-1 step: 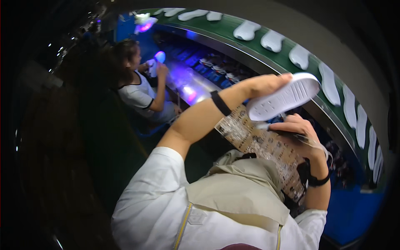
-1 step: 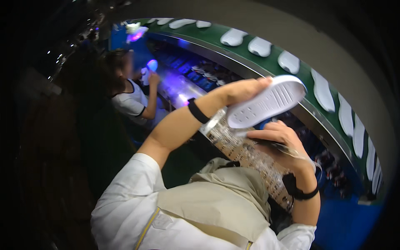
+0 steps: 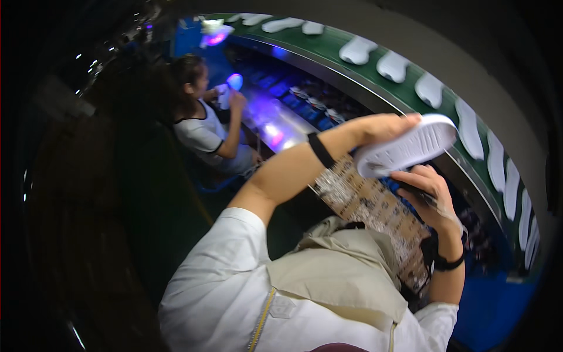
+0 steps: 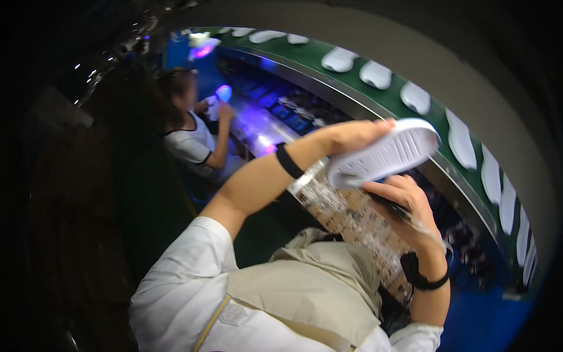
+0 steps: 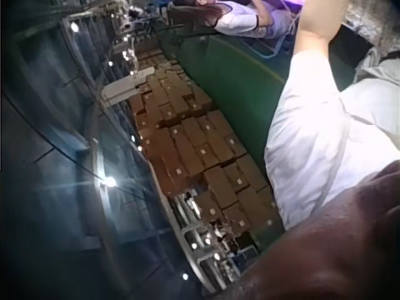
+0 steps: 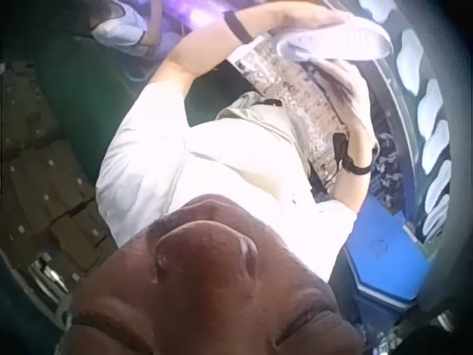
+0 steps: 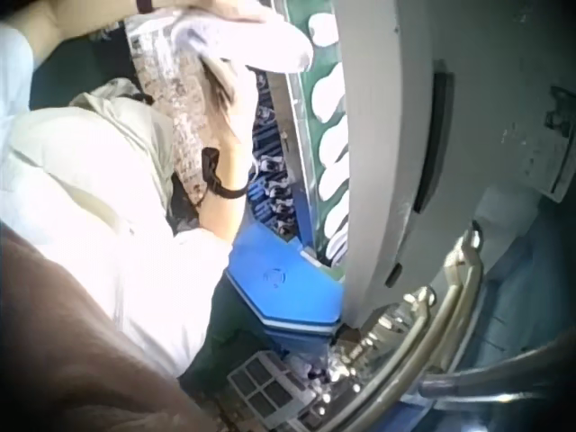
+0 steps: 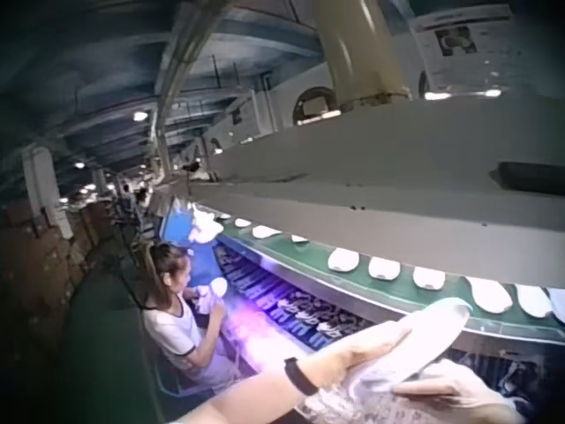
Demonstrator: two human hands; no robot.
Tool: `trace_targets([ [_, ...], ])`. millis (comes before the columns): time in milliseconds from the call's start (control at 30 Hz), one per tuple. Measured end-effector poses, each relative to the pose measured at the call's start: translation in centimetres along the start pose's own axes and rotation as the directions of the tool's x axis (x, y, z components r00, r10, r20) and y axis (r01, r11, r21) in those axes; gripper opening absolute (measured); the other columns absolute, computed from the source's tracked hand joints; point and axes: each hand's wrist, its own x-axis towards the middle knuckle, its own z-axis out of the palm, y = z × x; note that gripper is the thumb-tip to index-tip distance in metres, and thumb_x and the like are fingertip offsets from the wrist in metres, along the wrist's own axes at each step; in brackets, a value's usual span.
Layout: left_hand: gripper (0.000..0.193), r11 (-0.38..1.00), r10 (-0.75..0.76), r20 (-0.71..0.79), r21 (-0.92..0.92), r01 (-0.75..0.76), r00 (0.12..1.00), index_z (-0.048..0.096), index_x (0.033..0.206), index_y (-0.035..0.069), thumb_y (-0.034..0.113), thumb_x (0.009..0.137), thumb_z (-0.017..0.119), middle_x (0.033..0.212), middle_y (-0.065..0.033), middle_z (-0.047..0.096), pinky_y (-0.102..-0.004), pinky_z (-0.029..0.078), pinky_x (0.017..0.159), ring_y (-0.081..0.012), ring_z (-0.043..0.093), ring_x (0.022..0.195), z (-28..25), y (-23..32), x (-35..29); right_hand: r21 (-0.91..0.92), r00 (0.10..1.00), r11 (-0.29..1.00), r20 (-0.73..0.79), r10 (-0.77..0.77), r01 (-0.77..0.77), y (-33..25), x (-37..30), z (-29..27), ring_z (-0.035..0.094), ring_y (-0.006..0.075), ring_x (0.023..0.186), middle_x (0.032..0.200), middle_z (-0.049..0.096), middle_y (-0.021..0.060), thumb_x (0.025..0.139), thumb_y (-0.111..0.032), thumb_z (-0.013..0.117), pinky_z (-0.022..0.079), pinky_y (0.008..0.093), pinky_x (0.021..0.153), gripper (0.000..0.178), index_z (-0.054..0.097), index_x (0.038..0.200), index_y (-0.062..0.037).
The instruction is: Using a pen-style applicator to apply adhesive or primer to the surface of white shoe soles in a factory setting.
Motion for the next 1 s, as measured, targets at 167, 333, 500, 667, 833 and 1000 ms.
trace_targets([
  [167,0.092,0.934,-0.097,-0.001,0.345,0.092,0.995,0.07,0.125,-0.007,0.075,0.101,0.035,0.127,-0.0282,0.068,-0.0427,0.05,0.103,-0.0356,0.066,0.118,0.9,1.3,-0.2,-0.066,0.954,0.997,0.3,-0.009,0.03,-1.1,-0.6,0.0,0.059,0.027,0.084,0.082,0.062,0.0063,0.066,0.0,0.083,0.047,0.0389,0.081,0.039,0.079,0.104,-0.0103],
  [333,0.095,0.917,-0.145,0.04,0.381,0.119,0.989,0.07,0.127,-0.005,0.078,0.1,0.033,0.131,-0.0295,0.066,-0.0449,0.046,0.108,-0.0384,0.062,0.124,0.6,2.0,-1.6,-0.202,0.998,0.979,-0.047,-0.037,0.027,-0.7,-0.7,0.5,0.058,0.0285,0.083,0.083,0.062,0.0068,0.066,0.001,0.083,0.047,0.0382,0.08,0.041,0.078,0.105,-0.0087],
  [500,0.095,0.873,-0.123,0.049,0.48,0.084,0.991,0.069,0.128,-0.006,0.077,0.099,0.034,0.132,-0.0301,0.065,-0.0429,0.046,0.108,-0.0382,0.062,0.125,-0.1,0.0,-1.4,-0.157,0.992,0.988,0.123,0.013,0.007,-0.7,-0.7,1.4,0.058,0.0321,0.086,0.086,0.062,0.0099,0.068,0.001,0.082,0.047,0.0423,0.084,0.039,0.077,0.105,-0.0079],
  [667,0.082,0.91,-0.194,0.066,0.386,0.154,0.979,0.066,0.136,0.004,0.071,0.103,0.033,0.133,-0.0256,0.067,-0.0408,0.048,0.106,-0.0324,0.065,0.122,-1.2,-1.6,-1.7,-0.133,0.947,0.984,0.314,-0.07,0.117,0.9,-0.2,1.2,0.056,0.0283,0.087,0.083,0.056,0.0071,0.072,-0.008,0.084,0.045,0.0415,0.084,0.039,0.077,0.11,-0.0132],
  [833,0.059,0.984,-0.145,0.157,-0.082,0.159,0.977,0.063,0.141,0.008,0.05,0.113,0.032,0.124,-0.0089,0.071,-0.0301,0.052,0.097,-0.0139,0.066,0.109,-2.7,-5.8,-1.9,-0.187,0.985,0.981,0.173,-0.016,0.049,0.8,0.3,1.6,0.061,0.0282,0.094,0.095,0.066,0.006,0.079,-0.005,0.079,0.048,0.0409,0.085,0.04,0.076,0.118,-0.0132],
  [1000,0.069,0.898,-0.052,-0.06,-0.439,0.021,0.997,0.064,0.138,0.007,0.058,0.111,0.026,0.123,-0.0111,0.072,-0.0335,0.058,0.089,-0.0175,0.071,0.104,-3.2,-12.0,-2.7,0.1,0.984,0.992,0.171,0.059,-0.077,1.6,-0.8,3.7,0.061,0.0254,0.089,0.093,0.066,0.0065,0.083,-0.011,0.081,0.049,0.0377,0.08,0.035,0.078,0.117,-0.011],
])
